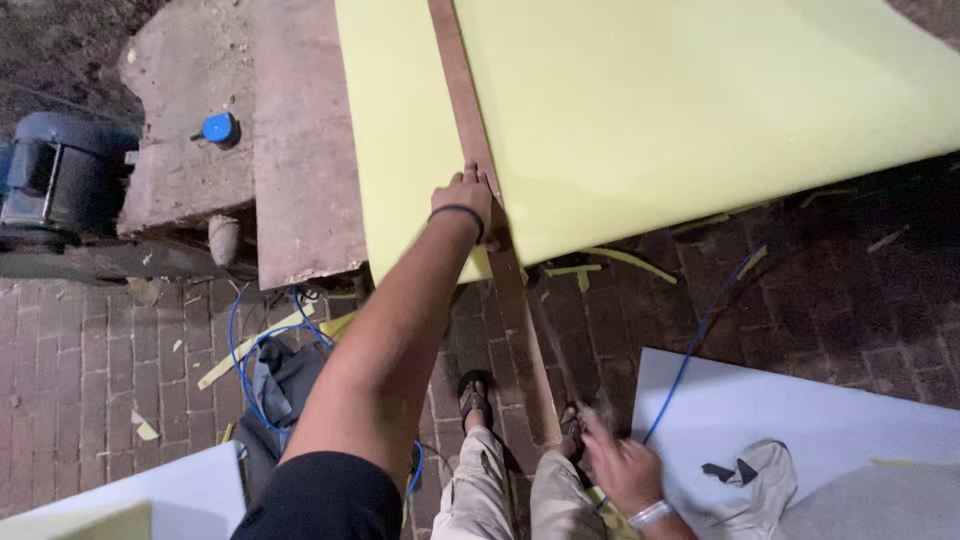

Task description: The person measures and cuts yellow foam sheets on a workbench using a tape measure, a straightedge, and a utility knife. They mark measurements, align the straightedge, and cut the foam into rectangular pieces, then stack the cut pieces.

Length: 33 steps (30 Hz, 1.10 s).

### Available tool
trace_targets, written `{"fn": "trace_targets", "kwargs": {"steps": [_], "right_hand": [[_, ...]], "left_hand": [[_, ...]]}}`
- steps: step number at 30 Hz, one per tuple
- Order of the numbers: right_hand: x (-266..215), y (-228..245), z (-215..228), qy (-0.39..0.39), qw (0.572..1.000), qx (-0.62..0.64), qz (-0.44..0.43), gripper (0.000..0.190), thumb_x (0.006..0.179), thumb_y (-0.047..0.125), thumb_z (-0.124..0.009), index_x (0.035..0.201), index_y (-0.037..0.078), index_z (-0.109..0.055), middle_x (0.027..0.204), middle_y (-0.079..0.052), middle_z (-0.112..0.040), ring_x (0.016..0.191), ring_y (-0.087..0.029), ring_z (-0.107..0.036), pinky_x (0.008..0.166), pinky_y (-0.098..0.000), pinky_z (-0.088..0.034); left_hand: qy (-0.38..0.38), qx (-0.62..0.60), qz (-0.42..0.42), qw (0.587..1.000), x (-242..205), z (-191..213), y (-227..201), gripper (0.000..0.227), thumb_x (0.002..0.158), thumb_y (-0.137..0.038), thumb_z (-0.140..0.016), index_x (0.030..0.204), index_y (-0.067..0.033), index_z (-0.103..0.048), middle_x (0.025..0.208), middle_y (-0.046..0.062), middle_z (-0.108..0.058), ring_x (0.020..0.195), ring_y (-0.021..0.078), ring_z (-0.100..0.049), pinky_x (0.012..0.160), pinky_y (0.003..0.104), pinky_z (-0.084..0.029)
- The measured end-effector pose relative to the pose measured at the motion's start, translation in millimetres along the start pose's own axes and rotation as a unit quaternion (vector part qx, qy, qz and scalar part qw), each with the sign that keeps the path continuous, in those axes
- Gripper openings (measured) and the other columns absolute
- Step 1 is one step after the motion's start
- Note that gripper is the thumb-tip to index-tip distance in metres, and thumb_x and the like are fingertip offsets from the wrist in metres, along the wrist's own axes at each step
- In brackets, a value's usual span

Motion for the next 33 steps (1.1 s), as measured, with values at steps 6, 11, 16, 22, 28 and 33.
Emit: {"fn": "trace_targets", "kwargs": {"steps": [6,11,16,22,28,33], "right_hand": [[25,29,43,-0.085,0.969,0.175,-0.153,0.033,0.099,0.030,-0.062,0.125,0.011,-0.070,0.093,-0.011,-0.078,0.083,-0.027,-0.075,0.070,-0.0403,-0.058],[164,66,0,0.019,0.893,0.427,-0.145,0.029,0.102,0.023,-0.064,0.121,0.001,-0.069,0.106,-0.015,-0.076,0.096,-0.027,-0.068,0.085,-0.0382,-0.055],[209,119,20,0.060,0.867,0.416,-0.268,0.023,0.103,0.027,-0.056,0.112,0.010,-0.067,0.091,-0.010,-0.074,0.082,-0.028,-0.071,0.073,-0.0462,-0.054],[206,167,92,0.050,0.962,0.115,-0.242,0.026,0.104,0.038,-0.053,0.111,0.017,-0.065,0.079,-0.013,-0.074,0.075,-0.034,-0.069,0.064,-0.0522,-0.051],[193,185,83,0.045,0.951,0.208,-0.224,0.024,0.103,0.035,-0.054,0.107,0.016,-0.068,0.075,-0.012,-0.073,0.069,-0.027,-0.072,0.062,-0.0448,-0.054],[206,217,32,0.059,0.925,0.314,-0.206,0.018,0.101,0.026,-0.057,0.105,0.013,-0.069,0.075,-0.006,-0.071,0.062,-0.019,-0.070,0.058,-0.0374,-0.054]], "left_hand": [[-0.201,-0.320,-0.018,0.926,-69,-95,28,0.037,0.095,-0.041,-0.071,0.110,-0.0085,-0.076,0.107,0.016,-0.074,0.101,0.0308,-0.068,0.093,0.044,-0.055],[-0.014,-0.784,0.225,0.578,-89,-217,48,0.054,0.090,-0.052,-0.073,0.122,-0.0092,-0.065,0.110,0.018,-0.073,0.094,0.0248,-0.070,0.083,0.043,-0.061],[-0.094,-0.914,0.190,0.346,-51,-185,65,0.071,0.081,-0.037,-0.084,0.134,0.0046,-0.062,0.122,0.023,-0.068,0.090,0.0273,-0.069,0.079,0.040,-0.060],[-0.299,-0.809,0.285,0.419,-68,-163,141,0.047,0.078,-0.016,-0.086,0.114,0.0114,-0.072,0.112,0.019,-0.078,0.095,0.0261,-0.073,0.084,0.034,-0.056],[-0.459,-0.794,0.322,0.234,-141,-202,277,0.036,0.077,-0.002,-0.078,0.111,0.0077,-0.070,0.108,0.013,-0.075,0.087,0.0222,-0.074,0.080,0.035,-0.061],[-0.512,-0.784,0.300,0.184,-228,-223,309,0.035,0.084,0.006,-0.070,0.118,0.0095,-0.065,0.113,0.015,-0.073,0.094,0.0269,-0.075,0.082,0.038,-0.062]]}}
Point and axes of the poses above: each hand's wrist, its own x-axis towards the middle knuckle, its own z-axis out of the back of the hand, y = z × x, the point moved 4 cm from there along x, towards the middle knuckle
